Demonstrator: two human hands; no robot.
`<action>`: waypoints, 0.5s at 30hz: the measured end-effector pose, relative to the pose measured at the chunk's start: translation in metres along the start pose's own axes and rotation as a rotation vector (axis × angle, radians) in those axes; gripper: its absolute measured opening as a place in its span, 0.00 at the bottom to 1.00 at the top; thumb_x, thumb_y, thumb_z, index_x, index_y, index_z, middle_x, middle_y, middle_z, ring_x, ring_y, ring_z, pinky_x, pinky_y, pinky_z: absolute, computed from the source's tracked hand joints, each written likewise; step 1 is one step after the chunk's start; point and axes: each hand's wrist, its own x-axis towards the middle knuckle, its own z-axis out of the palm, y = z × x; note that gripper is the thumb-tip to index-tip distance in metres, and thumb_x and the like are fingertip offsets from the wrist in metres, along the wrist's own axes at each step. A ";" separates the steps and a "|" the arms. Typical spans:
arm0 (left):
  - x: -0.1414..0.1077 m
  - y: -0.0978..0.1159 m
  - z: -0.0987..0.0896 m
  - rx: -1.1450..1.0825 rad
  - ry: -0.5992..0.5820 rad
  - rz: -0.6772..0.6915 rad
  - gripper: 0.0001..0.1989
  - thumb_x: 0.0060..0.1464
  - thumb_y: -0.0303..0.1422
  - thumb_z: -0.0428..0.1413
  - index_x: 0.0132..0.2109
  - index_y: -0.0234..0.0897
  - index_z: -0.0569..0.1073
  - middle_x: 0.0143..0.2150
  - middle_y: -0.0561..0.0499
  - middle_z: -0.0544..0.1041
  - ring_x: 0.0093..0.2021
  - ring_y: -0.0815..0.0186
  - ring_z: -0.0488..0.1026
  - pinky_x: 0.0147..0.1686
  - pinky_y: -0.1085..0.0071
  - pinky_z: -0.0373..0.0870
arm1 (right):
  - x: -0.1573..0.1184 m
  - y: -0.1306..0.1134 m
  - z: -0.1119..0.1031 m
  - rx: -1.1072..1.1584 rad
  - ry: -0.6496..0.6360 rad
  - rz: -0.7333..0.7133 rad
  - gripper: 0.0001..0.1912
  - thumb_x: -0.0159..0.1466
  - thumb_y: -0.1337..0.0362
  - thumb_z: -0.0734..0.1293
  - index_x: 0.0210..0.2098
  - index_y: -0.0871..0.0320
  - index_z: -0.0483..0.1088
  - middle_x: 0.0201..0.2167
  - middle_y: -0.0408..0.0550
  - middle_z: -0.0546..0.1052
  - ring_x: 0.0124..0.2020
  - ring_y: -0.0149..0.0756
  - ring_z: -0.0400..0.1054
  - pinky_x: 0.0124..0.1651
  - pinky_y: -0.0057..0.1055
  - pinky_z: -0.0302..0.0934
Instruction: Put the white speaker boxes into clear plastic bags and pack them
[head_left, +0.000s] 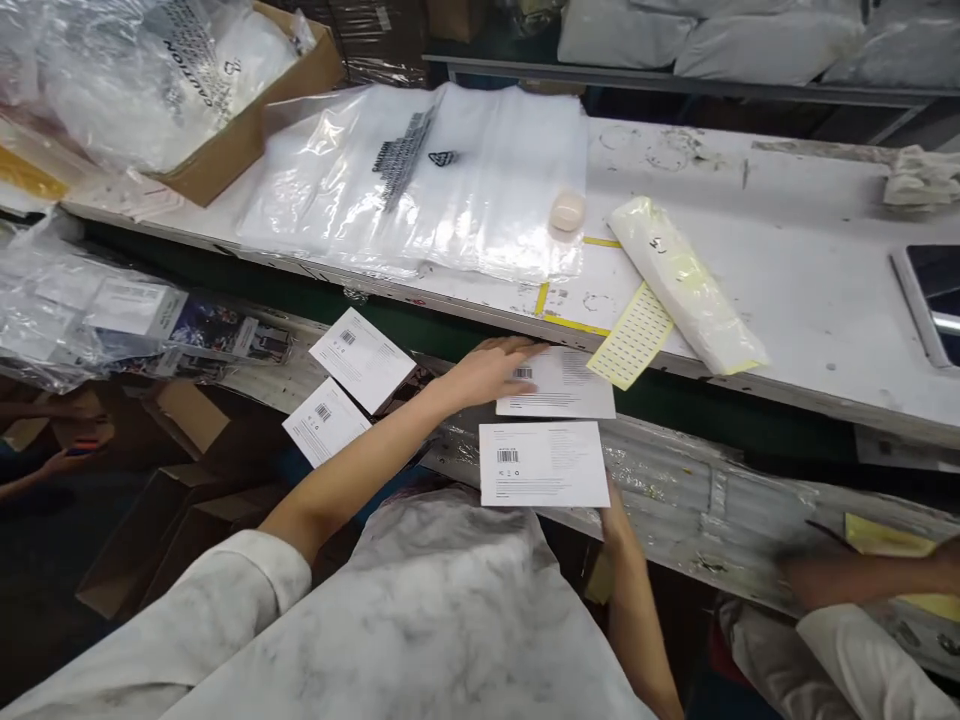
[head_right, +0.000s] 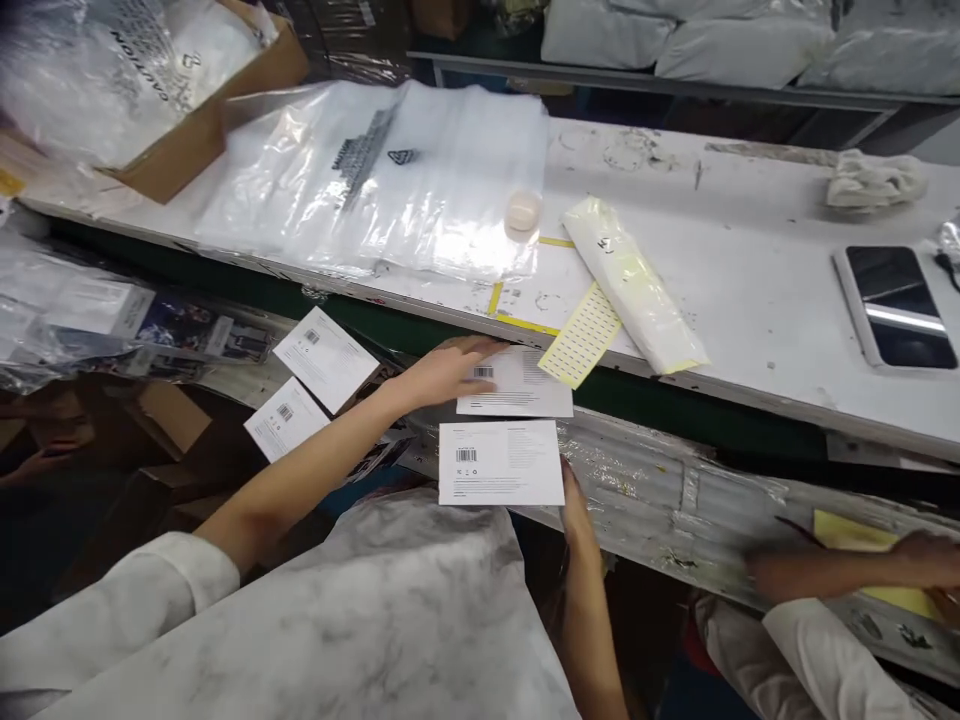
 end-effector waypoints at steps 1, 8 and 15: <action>-0.025 -0.002 -0.007 -0.032 0.049 -0.013 0.30 0.67 0.47 0.54 0.72 0.46 0.67 0.74 0.48 0.67 0.73 0.53 0.64 0.73 0.59 0.57 | 0.011 -0.015 -0.004 -0.056 0.004 0.023 0.26 0.57 0.45 0.73 0.45 0.59 0.81 0.49 0.58 0.82 0.56 0.59 0.72 0.62 0.54 0.61; -0.242 -0.101 -0.039 0.037 0.803 -0.734 0.35 0.52 0.57 0.64 0.62 0.45 0.74 0.70 0.43 0.70 0.72 0.45 0.64 0.71 0.48 0.62 | 0.081 -0.087 0.039 0.036 -0.126 -0.221 0.31 0.57 0.38 0.69 0.54 0.48 0.76 0.63 0.48 0.77 0.69 0.51 0.65 0.67 0.50 0.60; -0.264 -0.162 0.050 -0.954 1.201 -0.936 0.42 0.27 0.59 0.72 0.45 0.37 0.72 0.38 0.47 0.80 0.37 0.56 0.79 0.37 0.64 0.77 | 0.052 -0.078 0.070 0.040 -0.267 0.089 0.22 0.52 0.41 0.76 0.29 0.53 0.75 0.26 0.46 0.79 0.34 0.47 0.75 0.43 0.47 0.75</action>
